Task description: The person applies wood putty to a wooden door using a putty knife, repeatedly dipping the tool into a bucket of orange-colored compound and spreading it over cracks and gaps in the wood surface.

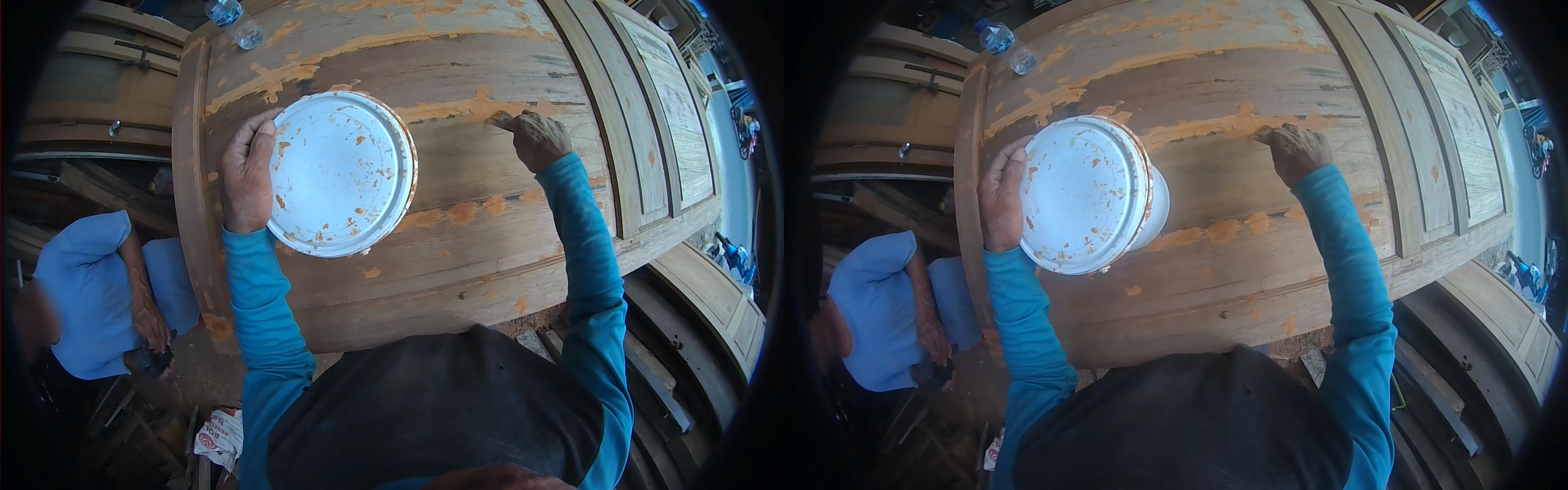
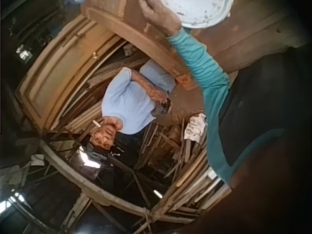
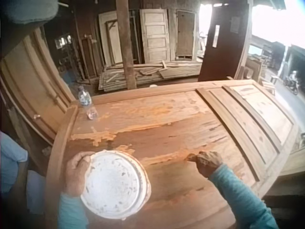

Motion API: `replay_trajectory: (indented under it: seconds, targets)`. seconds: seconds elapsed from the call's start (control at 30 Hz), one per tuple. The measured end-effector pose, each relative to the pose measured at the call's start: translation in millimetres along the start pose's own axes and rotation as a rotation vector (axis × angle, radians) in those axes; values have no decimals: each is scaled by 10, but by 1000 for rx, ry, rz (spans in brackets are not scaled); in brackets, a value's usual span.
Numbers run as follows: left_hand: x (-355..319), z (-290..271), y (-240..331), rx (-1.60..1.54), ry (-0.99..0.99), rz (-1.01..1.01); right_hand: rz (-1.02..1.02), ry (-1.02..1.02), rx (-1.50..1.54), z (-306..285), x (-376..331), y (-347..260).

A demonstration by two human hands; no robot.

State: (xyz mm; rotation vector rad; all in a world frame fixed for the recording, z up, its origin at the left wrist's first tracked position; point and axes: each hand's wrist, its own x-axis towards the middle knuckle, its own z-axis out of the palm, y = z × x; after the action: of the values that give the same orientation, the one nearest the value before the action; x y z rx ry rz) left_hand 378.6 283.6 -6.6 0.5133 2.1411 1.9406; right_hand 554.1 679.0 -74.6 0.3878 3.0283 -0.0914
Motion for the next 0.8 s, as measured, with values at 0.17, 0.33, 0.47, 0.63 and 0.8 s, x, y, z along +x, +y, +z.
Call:
replay_trajectory:
  seconds: [0.17, 0.33, 0.47, 0.63, 0.8]
  targets:
    - [22, 25, -6, -43, -4, -4, -126, 120, 20, 40, 151, -24]
    - [32, -6, -30, 8, -1, 21, -21, -20, -71, 9, 20, 149]
    - [22, -25, -48, 17, -11, 32, 145, 6, 13, -121, -15, 269]
    - [32, 4, -56, -18, -10, 23, 92, 195, 174, 574, -211, 363]
    - [55, -9, -82, -2, -9, 52, 182, -29, 203, 69, -100, 305]
